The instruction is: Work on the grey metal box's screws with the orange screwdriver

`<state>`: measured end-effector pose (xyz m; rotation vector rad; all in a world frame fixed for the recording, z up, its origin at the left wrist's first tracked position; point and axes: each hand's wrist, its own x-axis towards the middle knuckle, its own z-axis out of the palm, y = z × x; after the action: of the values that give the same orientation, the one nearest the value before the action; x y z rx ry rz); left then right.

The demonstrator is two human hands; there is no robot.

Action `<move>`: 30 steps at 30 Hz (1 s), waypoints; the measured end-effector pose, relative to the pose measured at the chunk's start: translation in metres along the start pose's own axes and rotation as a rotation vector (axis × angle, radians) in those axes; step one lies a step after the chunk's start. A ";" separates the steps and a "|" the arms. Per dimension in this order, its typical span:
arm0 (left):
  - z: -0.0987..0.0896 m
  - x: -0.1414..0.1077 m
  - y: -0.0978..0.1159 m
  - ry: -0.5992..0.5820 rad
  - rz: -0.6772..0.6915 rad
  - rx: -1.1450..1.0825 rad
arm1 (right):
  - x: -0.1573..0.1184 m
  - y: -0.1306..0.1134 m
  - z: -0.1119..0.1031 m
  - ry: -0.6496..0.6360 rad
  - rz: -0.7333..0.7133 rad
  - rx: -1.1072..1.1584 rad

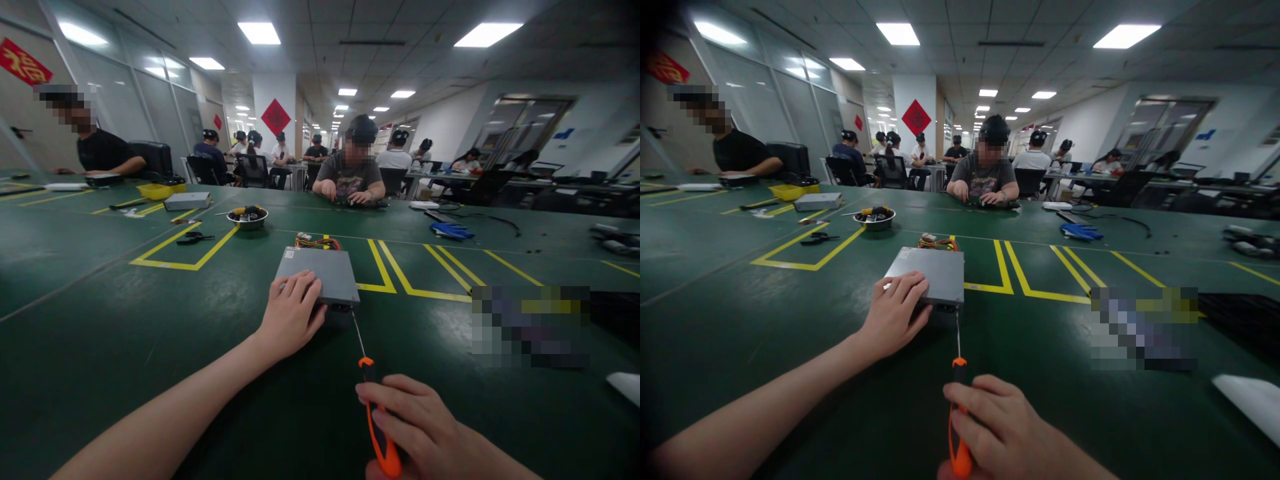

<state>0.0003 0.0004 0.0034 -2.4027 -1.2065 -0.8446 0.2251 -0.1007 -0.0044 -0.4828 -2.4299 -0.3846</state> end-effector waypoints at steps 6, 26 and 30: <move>0.000 0.000 0.000 -0.002 -0.008 0.009 | 0.011 0.001 -0.007 -0.080 -0.063 -0.012; 0.001 0.000 0.000 -0.011 -0.006 0.013 | 0.009 0.000 -0.001 0.018 -0.025 0.003; 0.000 0.000 0.000 -0.022 0.000 0.018 | 0.004 -0.002 0.002 0.069 0.002 0.017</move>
<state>0.0004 0.0005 0.0033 -2.4039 -1.2176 -0.8058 0.2207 -0.1006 -0.0036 -0.4577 -2.3639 -0.3735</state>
